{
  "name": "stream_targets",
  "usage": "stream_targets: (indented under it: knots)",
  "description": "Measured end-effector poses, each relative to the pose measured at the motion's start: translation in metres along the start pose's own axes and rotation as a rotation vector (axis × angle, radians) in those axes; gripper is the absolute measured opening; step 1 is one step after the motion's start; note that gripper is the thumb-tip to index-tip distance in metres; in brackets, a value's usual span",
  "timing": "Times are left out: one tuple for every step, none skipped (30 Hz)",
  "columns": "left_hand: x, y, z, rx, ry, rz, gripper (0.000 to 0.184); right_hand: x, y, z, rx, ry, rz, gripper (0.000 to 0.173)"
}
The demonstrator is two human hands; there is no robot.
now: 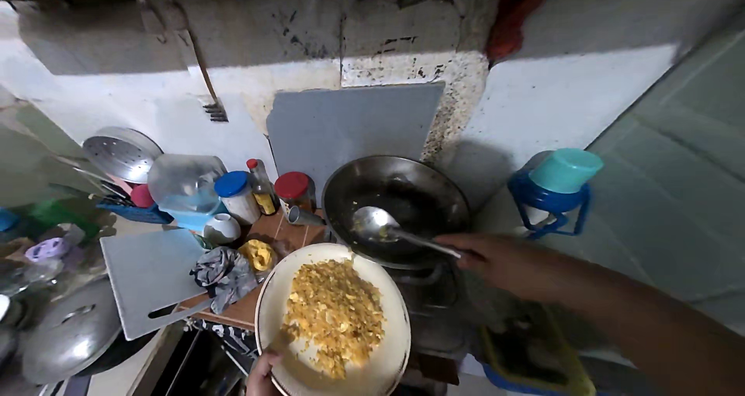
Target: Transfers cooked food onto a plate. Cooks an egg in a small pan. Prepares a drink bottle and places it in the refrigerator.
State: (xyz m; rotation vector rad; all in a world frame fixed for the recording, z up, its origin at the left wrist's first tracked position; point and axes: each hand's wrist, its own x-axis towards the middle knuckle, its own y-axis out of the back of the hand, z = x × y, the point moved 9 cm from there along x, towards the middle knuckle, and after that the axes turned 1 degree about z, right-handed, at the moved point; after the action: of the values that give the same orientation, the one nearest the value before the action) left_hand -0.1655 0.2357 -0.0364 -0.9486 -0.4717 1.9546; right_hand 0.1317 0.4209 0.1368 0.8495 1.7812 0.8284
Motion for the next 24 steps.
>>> stream_targets:
  knots:
    - [0.001, -0.001, 0.0, -0.011, 0.004, -0.006, 0.028, 0.009, 0.001, 0.003, -0.06, -0.029, 0.023, 0.048]
    - [0.001, -0.002, -0.001, -0.016, 0.007, -0.013, 0.028, 0.019, -0.001, 0.006, -0.112, -0.051, 0.034, 0.048]
    - [0.0, -0.003, -0.001, -0.018, 0.009, -0.019, 0.027, 0.028, -0.005, 0.008, -0.148, -0.064, 0.04, 0.046]
    - [0.0, -0.003, -0.002, -0.02, 0.009, -0.023, 0.027, 0.034, -0.01, 0.008, -0.164, -0.073, 0.026, 0.045]
    - [0.0, -0.003, -0.003, -0.019, 0.009, -0.024, 0.027, 0.035, -0.014, 0.005, -0.153, -0.076, -0.01, 0.046]
    - [-0.001, -0.003, -0.003, -0.013, 0.01, -0.023, 0.027, 0.031, -0.017, 0.001, -0.116, -0.063, -0.05, 0.047]
    - [-0.002, -0.003, -0.003, -0.005, 0.012, -0.023, 0.027, 0.023, -0.018, -0.004, -0.065, -0.036, -0.078, 0.046]
    - [-0.004, -0.003, -0.003, -0.003, 0.015, -0.024, 0.028, 0.011, -0.017, -0.006, -0.005, -0.005, -0.082, 0.046]
    - [-0.006, -0.003, -0.003, -0.01, 0.019, -0.022, 0.028, -0.002, -0.017, -0.007, 0.059, 0.027, -0.068, 0.045]
    - [-0.007, -0.002, -0.004, -0.021, 0.027, -0.016, 0.027, -0.014, -0.018, -0.002, 0.101, 0.062, -0.033, 0.045]
    - [-0.008, 0.0, -0.005, -0.034, 0.029, -0.009, 0.028, -0.024, -0.021, 0.002, 0.127, 0.106, 0.027, 0.044]
    - [-0.009, 0.002, -0.005, -0.045, 0.028, -0.001, 0.029, -0.035, -0.027, 0.003, 0.14, 0.17, 0.121, 0.044]
    - [-0.011, 0.005, -0.005, -0.054, 0.027, 0.01, 0.029, -0.045, -0.036, 0.0, 0.149, 0.255, 0.234, 0.045]
    - [-0.013, 0.008, -0.004, -0.064, 0.025, 0.027, 0.029, -0.054, -0.048, -0.006, 0.162, 0.353, 0.351, 0.046]
    - [-0.016, 0.011, -0.003, -0.074, 0.019, 0.045, 0.029, -0.059, -0.064, -0.011, 0.19, 0.418, 0.427, 0.046]
    - [-0.019, 0.015, -0.001, -0.086, 0.011, 0.059, 0.029, -0.061, -0.084, -0.015, 0.21, 0.459, 0.468, 0.045]
    - [-0.022, 0.018, 0.001, -0.103, -0.001, 0.066, 0.029, -0.057, -0.106, -0.017, 0.216, 0.491, 0.479, 0.044]
    - [-0.025, 0.02, 0.003, -0.118, -0.017, 0.067, 0.029, -0.052, -0.128, -0.018, 0.207, 0.514, 0.457, 0.043]
    - [-0.028, 0.022, 0.006, -0.12, -0.035, 0.06, 0.028, -0.047, -0.144, -0.018, 0.199, 0.54, 0.45, 0.044]
    - [-0.029, 0.023, 0.01, -0.118, -0.049, 0.045, 0.027, -0.044, -0.151, -0.018, 0.204, 0.552, 0.456, 0.046]
    - [-0.03, 0.022, 0.014, -0.113, -0.064, 0.034, 0.027, -0.042, -0.148, -0.019, 0.218, 0.547, 0.468, 0.046]
    - [-0.031, 0.023, 0.017, -0.114, -0.078, 0.032, 0.027, -0.041, -0.136, -0.02, 0.229, 0.521, 0.487, 0.046]
    - [-0.032, 0.023, 0.019, -0.117, -0.089, 0.041, 0.027, -0.04, -0.118, -0.018, 0.211, 0.473, 0.511, 0.046]
    - [-0.033, 0.023, 0.02, -0.115, -0.097, 0.057, 0.026, -0.035, -0.096, -0.016, 0.169, 0.394, 0.514, 0.047]
